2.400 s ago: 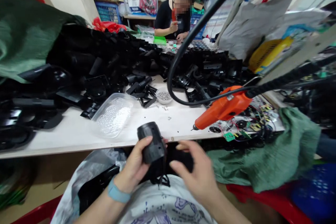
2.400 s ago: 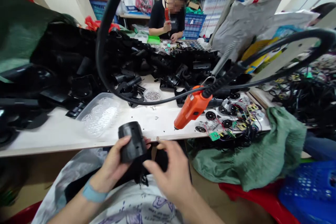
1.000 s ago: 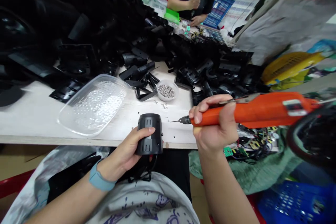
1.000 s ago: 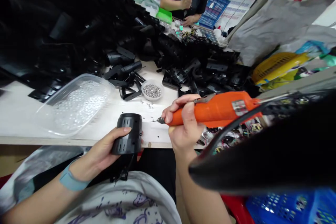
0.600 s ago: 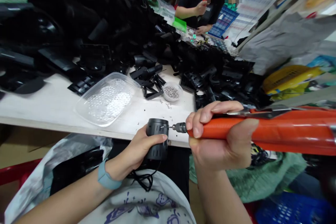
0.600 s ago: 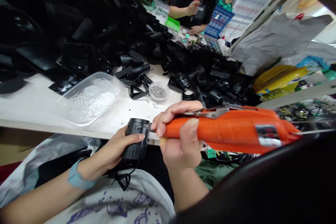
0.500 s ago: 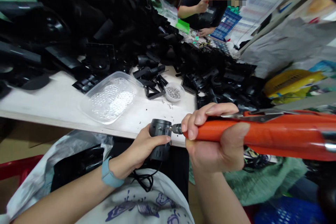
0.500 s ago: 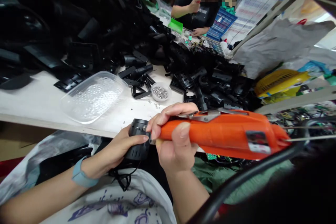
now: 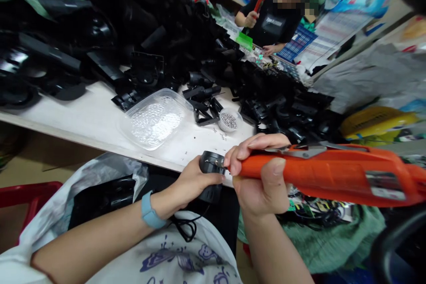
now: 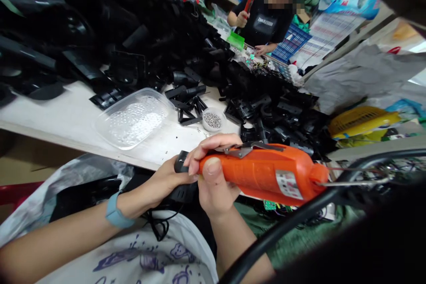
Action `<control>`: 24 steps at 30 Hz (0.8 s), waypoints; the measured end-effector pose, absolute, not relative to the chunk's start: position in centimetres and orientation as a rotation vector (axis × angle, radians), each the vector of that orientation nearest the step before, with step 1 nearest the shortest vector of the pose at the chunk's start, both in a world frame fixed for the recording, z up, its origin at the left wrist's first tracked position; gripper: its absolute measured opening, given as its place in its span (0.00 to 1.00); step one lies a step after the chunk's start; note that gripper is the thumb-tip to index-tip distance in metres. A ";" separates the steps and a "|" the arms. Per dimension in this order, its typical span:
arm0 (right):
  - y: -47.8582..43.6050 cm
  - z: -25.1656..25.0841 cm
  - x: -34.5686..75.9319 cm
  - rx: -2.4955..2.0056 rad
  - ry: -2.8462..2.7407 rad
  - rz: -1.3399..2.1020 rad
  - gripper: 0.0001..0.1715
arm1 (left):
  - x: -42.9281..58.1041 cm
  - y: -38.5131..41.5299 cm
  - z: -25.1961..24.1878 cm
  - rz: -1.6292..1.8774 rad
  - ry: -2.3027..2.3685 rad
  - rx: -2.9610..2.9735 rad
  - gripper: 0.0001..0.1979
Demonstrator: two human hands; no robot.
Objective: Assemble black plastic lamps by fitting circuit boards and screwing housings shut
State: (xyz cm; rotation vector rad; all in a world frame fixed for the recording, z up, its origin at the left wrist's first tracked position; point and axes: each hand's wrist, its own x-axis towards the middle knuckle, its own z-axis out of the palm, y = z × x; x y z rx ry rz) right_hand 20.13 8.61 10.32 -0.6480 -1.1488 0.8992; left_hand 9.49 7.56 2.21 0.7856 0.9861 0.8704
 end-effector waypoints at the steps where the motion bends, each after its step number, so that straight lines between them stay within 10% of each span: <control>1: 8.6 10.3 20.1 -0.657 -1.153 0.896 0.15 | 9.5 7.6 2.1 0.871 0.976 0.788 0.15; 10: 8.9 11.1 22.2 -0.746 -1.163 0.733 0.15 | 7.5 6.9 1.9 0.790 0.978 0.902 0.22; 17: 9.0 10.0 23.6 -0.806 -1.133 0.680 0.12 | 4.9 4.5 2.5 0.656 0.802 1.396 0.55; 24: 8.6 10.1 23.0 -0.806 -1.081 0.725 0.14 | 6.8 5.0 2.3 0.739 0.758 1.545 0.54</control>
